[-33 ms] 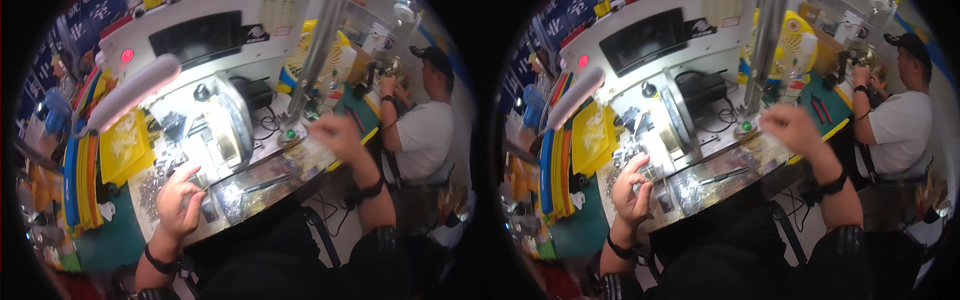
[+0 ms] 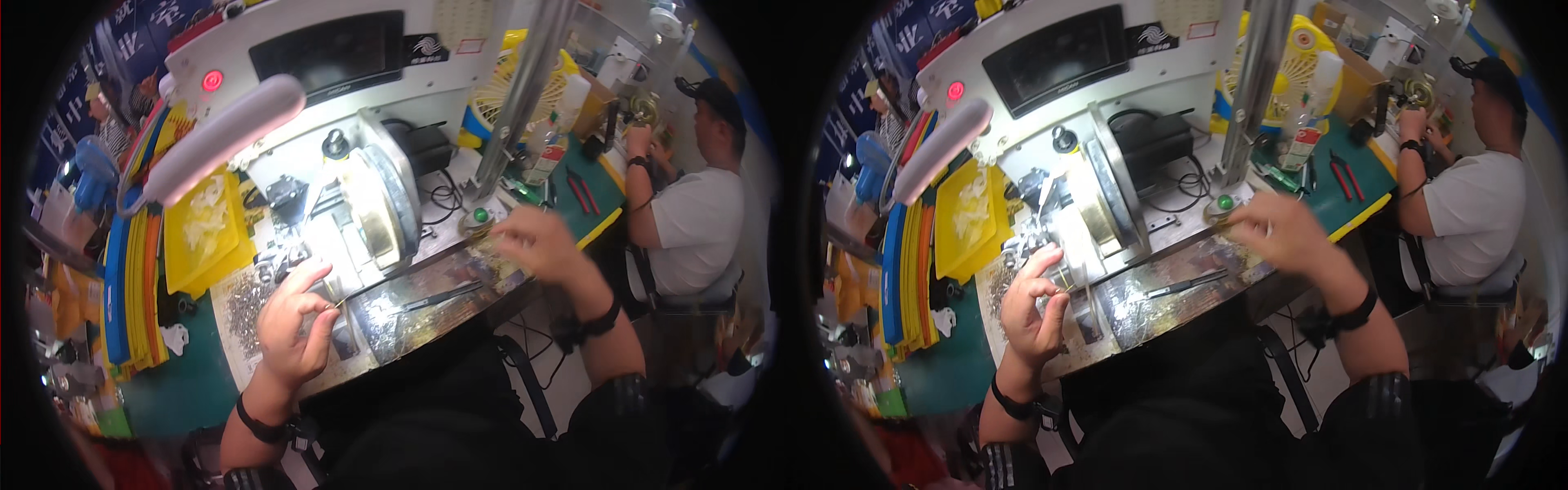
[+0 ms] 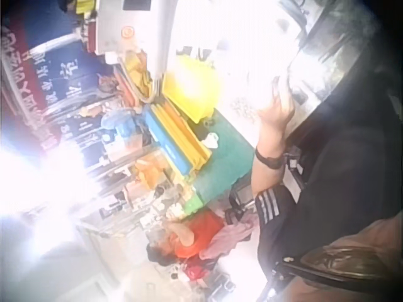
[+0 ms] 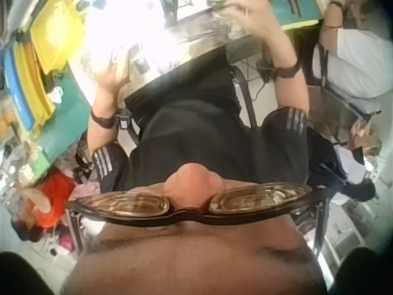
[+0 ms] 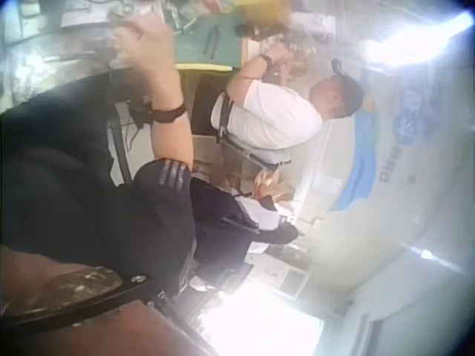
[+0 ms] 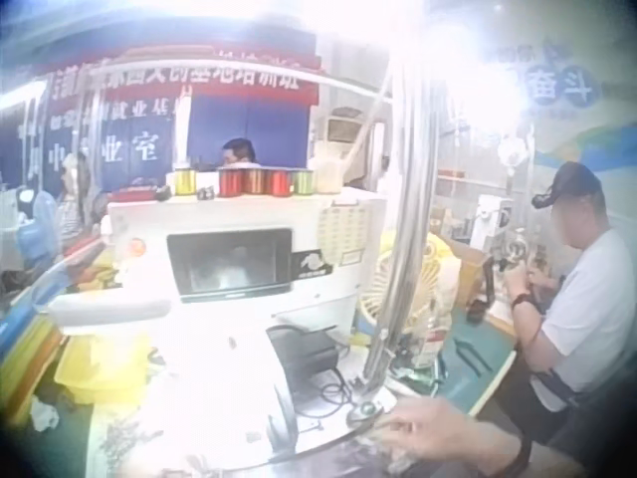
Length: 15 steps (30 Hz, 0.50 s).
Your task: Assembling and gluing small components at a specialized workbench with a magnifying lamp and small tools.
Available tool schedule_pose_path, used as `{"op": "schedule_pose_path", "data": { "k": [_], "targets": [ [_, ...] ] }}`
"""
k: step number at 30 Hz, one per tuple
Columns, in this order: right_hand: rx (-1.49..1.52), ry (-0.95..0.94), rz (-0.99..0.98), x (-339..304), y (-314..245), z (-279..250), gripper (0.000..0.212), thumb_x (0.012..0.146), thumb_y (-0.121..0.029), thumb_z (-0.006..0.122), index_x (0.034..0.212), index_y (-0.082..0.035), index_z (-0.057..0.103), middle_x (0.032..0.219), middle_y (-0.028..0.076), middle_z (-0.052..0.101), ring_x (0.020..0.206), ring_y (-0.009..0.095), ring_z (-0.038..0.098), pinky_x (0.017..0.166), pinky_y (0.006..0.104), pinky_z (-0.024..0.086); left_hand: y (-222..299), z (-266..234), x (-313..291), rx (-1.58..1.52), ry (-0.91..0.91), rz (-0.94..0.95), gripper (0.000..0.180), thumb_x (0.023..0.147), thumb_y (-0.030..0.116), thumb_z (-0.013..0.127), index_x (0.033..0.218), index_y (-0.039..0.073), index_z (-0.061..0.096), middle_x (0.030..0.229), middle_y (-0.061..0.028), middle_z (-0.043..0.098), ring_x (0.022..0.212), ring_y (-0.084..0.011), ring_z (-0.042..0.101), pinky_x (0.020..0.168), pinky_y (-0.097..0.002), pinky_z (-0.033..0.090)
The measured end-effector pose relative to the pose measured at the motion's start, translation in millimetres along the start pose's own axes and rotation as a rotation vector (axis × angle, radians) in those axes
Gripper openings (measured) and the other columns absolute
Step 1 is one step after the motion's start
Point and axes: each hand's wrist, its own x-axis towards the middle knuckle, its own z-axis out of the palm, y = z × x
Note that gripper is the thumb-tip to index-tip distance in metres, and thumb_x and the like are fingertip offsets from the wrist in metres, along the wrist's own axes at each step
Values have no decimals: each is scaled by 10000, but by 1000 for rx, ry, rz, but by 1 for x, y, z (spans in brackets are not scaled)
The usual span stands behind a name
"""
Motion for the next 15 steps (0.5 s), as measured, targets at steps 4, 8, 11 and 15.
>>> {"op": "schedule_pose_path", "data": {
  "k": [4, 8, 11, 15],
  "targets": [
    [-97, -123, -67, -21, 5, 47, 213, 808, -200, 782, 965, -73, 714, 932, 97, 598, 887, 317, 612, 765, 391, 502, 0, 0, 5, 32, 9, 55, 90, 851, 16, 682, 868, 34, 596, 1228, -249, 675, 1199, -416, 630, 1044, -454, 465],
    [-21, -199, -86, -20, 7, 46, 209, 808, -209, 783, 936, -70, 692, 932, 96, 582, 901, 305, 605, 772, 390, 493, -2, -1, -1, 33, 33, 64, 100, 828, 6, 705, 863, 36, 616, 1209, -246, 686, 1163, -417, 652, 1009, -444, 497],
    [55, -193, -79, -17, 3, 42, 190, 806, -191, 781, 901, -67, 673, 916, 101, 578, 898, 304, 600, 771, 395, 488, -1, -3, 2, 27, 37, 65, 98, 836, 13, 706, 867, 34, 615, 1215, -247, 685, 1163, -415, 652, 1007, -437, 499],
    [-9, -253, -129, -17, 4, 40, 178, 814, -160, 778, 909, -67, 660, 923, 94, 589, 883, 284, 609, 767, 376, 494, -2, -2, 0, 14, 40, 62, 102, 844, 22, 710, 877, 30, 614, 1217, -247, 684, 1151, -409, 660, 993, -425, 507]
  ]
}}
